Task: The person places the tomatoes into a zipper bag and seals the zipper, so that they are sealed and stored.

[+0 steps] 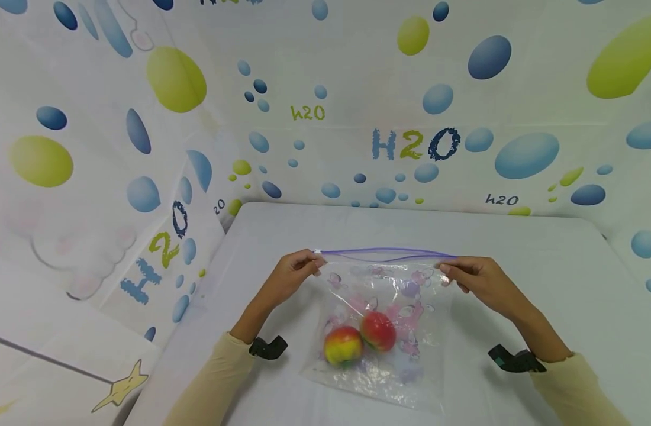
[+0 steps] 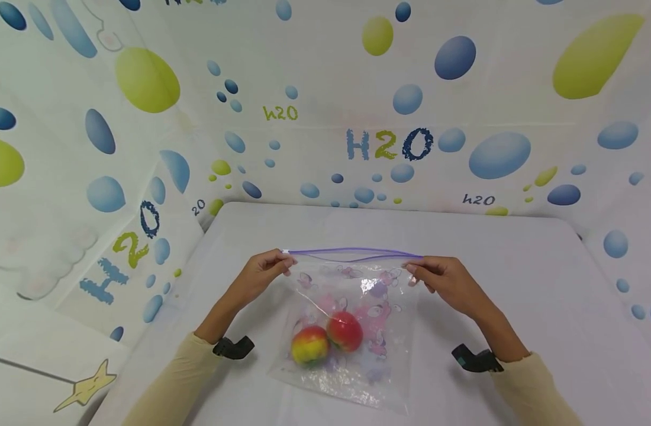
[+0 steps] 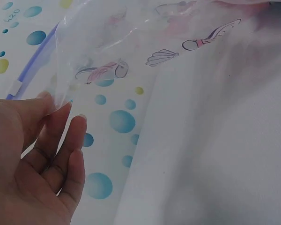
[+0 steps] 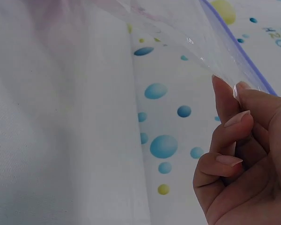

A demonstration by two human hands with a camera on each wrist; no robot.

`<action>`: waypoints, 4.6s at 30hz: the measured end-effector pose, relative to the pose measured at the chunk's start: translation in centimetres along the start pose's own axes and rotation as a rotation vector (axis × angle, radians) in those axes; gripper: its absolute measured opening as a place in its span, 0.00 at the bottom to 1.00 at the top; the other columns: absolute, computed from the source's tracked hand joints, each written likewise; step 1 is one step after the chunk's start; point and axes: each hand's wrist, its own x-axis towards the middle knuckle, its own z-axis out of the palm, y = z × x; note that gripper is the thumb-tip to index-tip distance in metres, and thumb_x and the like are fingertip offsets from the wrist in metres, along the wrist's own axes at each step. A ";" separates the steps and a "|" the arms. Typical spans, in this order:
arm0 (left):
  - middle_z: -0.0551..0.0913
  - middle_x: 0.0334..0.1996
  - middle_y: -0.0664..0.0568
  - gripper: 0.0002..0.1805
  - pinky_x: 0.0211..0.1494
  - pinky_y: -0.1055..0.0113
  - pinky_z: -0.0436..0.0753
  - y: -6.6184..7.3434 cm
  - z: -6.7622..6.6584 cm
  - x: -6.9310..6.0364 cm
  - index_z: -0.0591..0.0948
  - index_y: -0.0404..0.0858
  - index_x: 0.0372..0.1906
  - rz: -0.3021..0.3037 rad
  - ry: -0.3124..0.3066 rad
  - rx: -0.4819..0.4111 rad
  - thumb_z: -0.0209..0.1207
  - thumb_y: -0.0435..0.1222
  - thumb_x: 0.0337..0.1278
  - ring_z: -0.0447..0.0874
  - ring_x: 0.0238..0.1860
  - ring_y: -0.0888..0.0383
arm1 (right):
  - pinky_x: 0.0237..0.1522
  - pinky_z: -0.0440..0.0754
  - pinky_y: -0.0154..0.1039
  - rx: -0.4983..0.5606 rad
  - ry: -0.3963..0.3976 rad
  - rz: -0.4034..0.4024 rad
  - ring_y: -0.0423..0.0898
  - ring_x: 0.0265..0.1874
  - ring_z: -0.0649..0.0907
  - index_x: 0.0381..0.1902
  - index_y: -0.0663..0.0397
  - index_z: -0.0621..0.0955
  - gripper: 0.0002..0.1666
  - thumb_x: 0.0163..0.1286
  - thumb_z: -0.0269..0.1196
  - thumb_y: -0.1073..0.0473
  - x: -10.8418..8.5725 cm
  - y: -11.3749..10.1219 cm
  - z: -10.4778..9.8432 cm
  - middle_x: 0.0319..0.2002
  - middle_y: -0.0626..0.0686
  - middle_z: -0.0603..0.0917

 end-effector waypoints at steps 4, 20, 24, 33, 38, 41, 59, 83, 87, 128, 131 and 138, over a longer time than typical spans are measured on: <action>0.84 0.37 0.35 0.12 0.41 0.68 0.77 0.0 0.0 -0.1 0.84 0.36 0.55 -0.013 -0.021 0.037 0.59 0.38 0.78 0.82 0.41 0.34 | 0.29 0.76 0.42 0.005 -0.031 0.006 0.48 0.27 0.77 0.57 0.55 0.87 0.16 0.82 0.61 0.53 0.3 0.1 0.0 0.27 0.59 0.79; 0.87 0.36 0.50 0.15 0.47 0.60 0.79 -0.8 0.5 -0.1 0.84 0.36 0.54 -0.016 -0.020 0.179 0.57 0.43 0.81 0.88 0.41 0.48 | 0.54 0.86 0.59 -0.354 -0.012 0.042 0.56 0.54 0.85 0.67 0.53 0.81 0.30 0.74 0.68 0.43 3.1 0.0 0.4 0.52 0.56 0.89; 0.87 0.35 0.49 0.15 0.46 0.61 0.79 -1.0 0.7 0.0 0.84 0.36 0.54 -0.011 -0.015 0.187 0.57 0.43 0.80 0.87 0.41 0.48 | 0.60 0.82 0.65 -0.364 -0.023 0.011 0.61 0.60 0.82 0.70 0.53 0.79 0.34 0.73 0.69 0.42 4.2 -1.2 0.8 0.60 0.60 0.86; 0.85 0.33 0.52 0.15 0.45 0.62 0.80 -1.2 0.5 0.0 0.84 0.37 0.56 0.000 -0.021 0.243 0.55 0.43 0.82 0.87 0.40 0.50 | 0.60 0.84 0.61 -0.357 -0.090 -0.113 0.60 0.61 0.83 0.68 0.51 0.81 0.30 0.72 0.72 0.50 7.6 -5.6 4.7 0.60 0.59 0.86; 0.85 0.32 0.52 0.15 0.42 0.63 0.79 -1.4 0.5 0.1 0.85 0.36 0.55 0.006 -0.021 0.248 0.55 0.42 0.82 0.87 0.39 0.48 | 0.58 0.86 0.53 -0.371 -0.135 -0.222 0.55 0.57 0.86 0.65 0.51 0.83 0.26 0.73 0.71 0.51 9.6 -8.3 7.9 0.57 0.55 0.88; 0.84 0.32 0.52 0.14 0.41 0.64 0.78 -1.4 0.6 0.1 0.84 0.36 0.54 0.003 -0.021 0.245 0.56 0.42 0.82 0.87 0.38 0.47 | 0.58 0.87 0.49 -0.382 -0.185 -0.246 0.52 0.56 0.87 0.65 0.50 0.83 0.26 0.74 0.70 0.50 10.7 -9.7 9.5 0.57 0.54 0.88; 0.89 0.33 0.52 0.12 0.38 0.64 0.78 -0.9 0.6 0.4 0.85 0.40 0.52 0.040 -0.031 0.294 0.55 0.42 0.82 0.87 0.37 0.53 | 0.52 0.87 0.37 -0.420 -0.240 -0.391 0.44 0.43 0.87 0.55 0.55 0.88 0.13 0.75 0.68 0.61 13.7 -11.8 13.8 0.47 0.51 0.91; 0.92 0.50 0.50 0.13 0.58 0.54 0.87 2.5 -2.3 1.6 0.90 0.39 0.55 0.051 -0.076 0.410 0.63 0.39 0.75 0.90 0.52 0.52 | 0.53 0.87 0.39 -0.390 -0.217 -0.367 0.46 0.45 0.90 0.54 0.55 0.89 0.13 0.75 0.68 0.59 14.2 -11.9 14.3 0.47 0.51 0.93; 0.92 0.46 0.52 0.10 0.56 0.57 0.87 2.3 -2.4 2.0 0.91 0.41 0.49 0.027 -0.087 0.374 0.64 0.39 0.73 0.90 0.49 0.55 | 0.53 0.88 0.39 -0.377 -0.242 -0.370 0.47 0.46 0.91 0.54 0.56 0.90 0.13 0.75 0.68 0.61 14.2 -11.9 14.3 0.47 0.52 0.93; 0.91 0.44 0.51 0.09 0.56 0.52 0.85 1.0 -2.5 1.8 0.88 0.37 0.46 0.138 -0.106 0.442 0.62 0.38 0.76 0.88 0.48 0.53 | 0.49 0.87 0.39 -0.250 -0.328 -0.300 0.43 0.40 0.87 0.49 0.58 0.88 0.09 0.77 0.66 0.61 14.3 -10.4 13.6 0.43 0.53 0.92; 0.91 0.44 0.52 0.08 0.57 0.50 0.85 1.0 -2.4 1.8 0.87 0.39 0.46 0.128 -0.108 0.456 0.62 0.38 0.76 0.88 0.50 0.52 | 0.50 0.87 0.39 -0.244 -0.323 -0.282 0.43 0.41 0.87 0.51 0.58 0.88 0.10 0.77 0.66 0.60 14.1 -10.4 13.5 0.43 0.52 0.92; 0.89 0.46 0.53 0.05 0.57 0.49 0.85 1.2 -2.1 2.0 0.86 0.44 0.47 0.132 -0.092 0.505 0.65 0.38 0.73 0.88 0.51 0.53 | 0.47 0.86 0.36 -0.234 -0.295 -0.316 0.41 0.40 0.87 0.51 0.55 0.89 0.09 0.77 0.67 0.61 14.1 -10.2 13.7 0.42 0.49 0.92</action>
